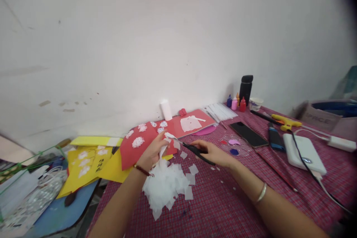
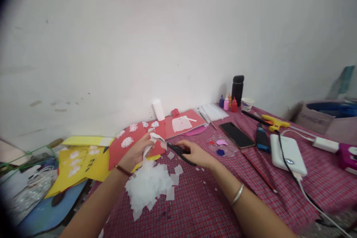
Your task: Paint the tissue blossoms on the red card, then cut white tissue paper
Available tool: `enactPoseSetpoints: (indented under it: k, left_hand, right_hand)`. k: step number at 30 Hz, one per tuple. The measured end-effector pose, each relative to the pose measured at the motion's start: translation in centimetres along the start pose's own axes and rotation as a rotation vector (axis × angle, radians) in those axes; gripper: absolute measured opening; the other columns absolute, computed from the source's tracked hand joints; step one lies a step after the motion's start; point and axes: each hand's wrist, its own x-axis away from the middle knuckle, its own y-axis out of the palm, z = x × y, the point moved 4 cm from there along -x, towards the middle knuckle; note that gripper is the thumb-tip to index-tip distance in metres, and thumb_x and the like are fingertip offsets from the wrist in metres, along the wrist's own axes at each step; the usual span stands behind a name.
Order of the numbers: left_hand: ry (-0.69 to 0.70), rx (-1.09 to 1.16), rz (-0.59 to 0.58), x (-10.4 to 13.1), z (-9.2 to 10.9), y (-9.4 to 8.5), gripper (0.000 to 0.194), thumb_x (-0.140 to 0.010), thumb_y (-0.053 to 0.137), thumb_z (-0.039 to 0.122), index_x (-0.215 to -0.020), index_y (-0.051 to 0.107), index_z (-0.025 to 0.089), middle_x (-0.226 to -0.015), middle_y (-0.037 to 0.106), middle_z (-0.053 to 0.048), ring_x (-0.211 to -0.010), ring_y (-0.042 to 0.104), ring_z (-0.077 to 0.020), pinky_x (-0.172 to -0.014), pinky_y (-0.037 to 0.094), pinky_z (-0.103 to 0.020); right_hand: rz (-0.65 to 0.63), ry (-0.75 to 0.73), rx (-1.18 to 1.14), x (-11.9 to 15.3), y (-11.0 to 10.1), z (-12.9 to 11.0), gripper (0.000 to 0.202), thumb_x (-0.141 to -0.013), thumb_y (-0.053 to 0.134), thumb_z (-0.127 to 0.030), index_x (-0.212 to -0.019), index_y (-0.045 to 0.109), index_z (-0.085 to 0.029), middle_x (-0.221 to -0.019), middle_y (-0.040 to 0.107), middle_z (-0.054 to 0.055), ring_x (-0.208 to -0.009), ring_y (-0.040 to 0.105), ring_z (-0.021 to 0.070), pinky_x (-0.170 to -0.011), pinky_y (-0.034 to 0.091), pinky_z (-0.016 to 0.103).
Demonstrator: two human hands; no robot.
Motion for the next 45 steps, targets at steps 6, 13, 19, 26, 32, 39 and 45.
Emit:
enactPoseSetpoints:
  k: [6, 13, 19, 26, 32, 39, 45]
  left_hand:
    - [0.120, -0.061, 0.116, -1.6, 0.0, 0.4, 0.018, -0.062, 0.073, 0.026, -0.070, 0.061, 0.014, -0.061, 0.057, 0.000, -0.050, 0.047, -0.0110, -0.049, 0.038, -0.023]
    - [0.477, -0.281, 0.559, 3.4, 2.1, -2.2, 0.012, -0.073, 0.068, 0.027, -0.067, 0.060, 0.021, -0.063, 0.051, 0.003, -0.066, 0.047, -0.0157, -0.061, 0.035, -0.022]
    - [0.664, -0.473, 0.481, 6.3, 1.7, -0.3, 0.010, -0.073, 0.072, 0.018, -0.080, 0.074, 0.024, -0.076, 0.061, -0.003, -0.081, 0.053, -0.0204, -0.083, 0.039, -0.022]
    - [0.522, -0.315, 0.363, 6.1, 0.3, 0.7, 0.019, -0.066, 0.078, 0.011, -0.080, 0.075, 0.025, -0.066, 0.056, -0.004, -0.077, 0.055, -0.0195, -0.072, 0.040, -0.017]
    - [0.568, -0.382, 0.289, 5.8, 0.2, 2.1, 0.021, -0.065, 0.078, 0.008, -0.079, 0.076, 0.023, -0.066, 0.057, -0.005, -0.073, 0.052, -0.0198, -0.072, 0.039, -0.019]
    - [0.328, -0.518, -0.005, 4.9, 0.9, 3.2, 0.049, -0.063, 0.079, 0.019, -0.110, 0.066, 0.022, -0.070, 0.062, 0.001, -0.059, 0.050, -0.0167, -0.057, 0.036, -0.023]
    - [0.329, -0.650, -0.042, 5.2, 1.8, 5.1, 0.027, -0.080, 0.060, 0.037, -0.062, 0.055, 0.018, -0.060, 0.047, 0.003, -0.058, 0.042, -0.0142, -0.055, 0.031, -0.024]
  right_hand:
    - [-0.145, 0.025, -0.039, 0.7, -0.5, -1.1, 0.048, -0.077, 0.067, -0.033, -0.121, 0.056, -0.015, -0.102, 0.067, 0.006, -0.088, 0.062, 0.0174, -0.079, 0.047, 0.031]
    - [0.169, 0.071, 0.628, -0.1, -1.0, 1.6, 0.041, -0.072, 0.060, -0.016, -0.113, 0.063, -0.017, -0.110, 0.065, 0.011, -0.101, 0.059, 0.0266, -0.088, 0.042, 0.037]
    - [0.285, 0.107, 0.620, -0.5, 0.1, 1.0, 0.026, -0.071, 0.061, -0.013, -0.097, 0.065, -0.014, -0.111, 0.059, 0.017, -0.109, 0.051, 0.0318, -0.095, 0.035, 0.045]
    - [0.104, 0.064, -0.298, 0.0, 6.1, -4.2, 0.046, -0.088, 0.044, -0.060, -0.094, 0.060, -0.017, -0.082, 0.066, 0.005, -0.066, 0.062, 0.0130, -0.062, 0.046, 0.026]
    - [0.222, 0.125, -0.625, -1.2, 6.7, -4.6, 0.043, -0.066, 0.071, -0.055, -0.069, 0.052, -0.017, -0.059, 0.057, -0.003, -0.047, 0.049, 0.0066, -0.050, 0.038, 0.020]
    - [0.246, 0.040, -0.456, -1.6, 4.5, -4.7, 0.021, -0.067, 0.069, -0.033, -0.062, 0.055, -0.017, -0.053, 0.053, -0.006, -0.047, 0.043, 0.0067, -0.049, 0.030, 0.021]
    - [0.237, 0.003, -0.369, -1.1, 4.0, -4.6, 0.013, -0.063, 0.068, -0.019, -0.055, 0.058, -0.016, -0.048, 0.045, -0.008, -0.049, 0.035, 0.0057, -0.049, 0.023, 0.020]
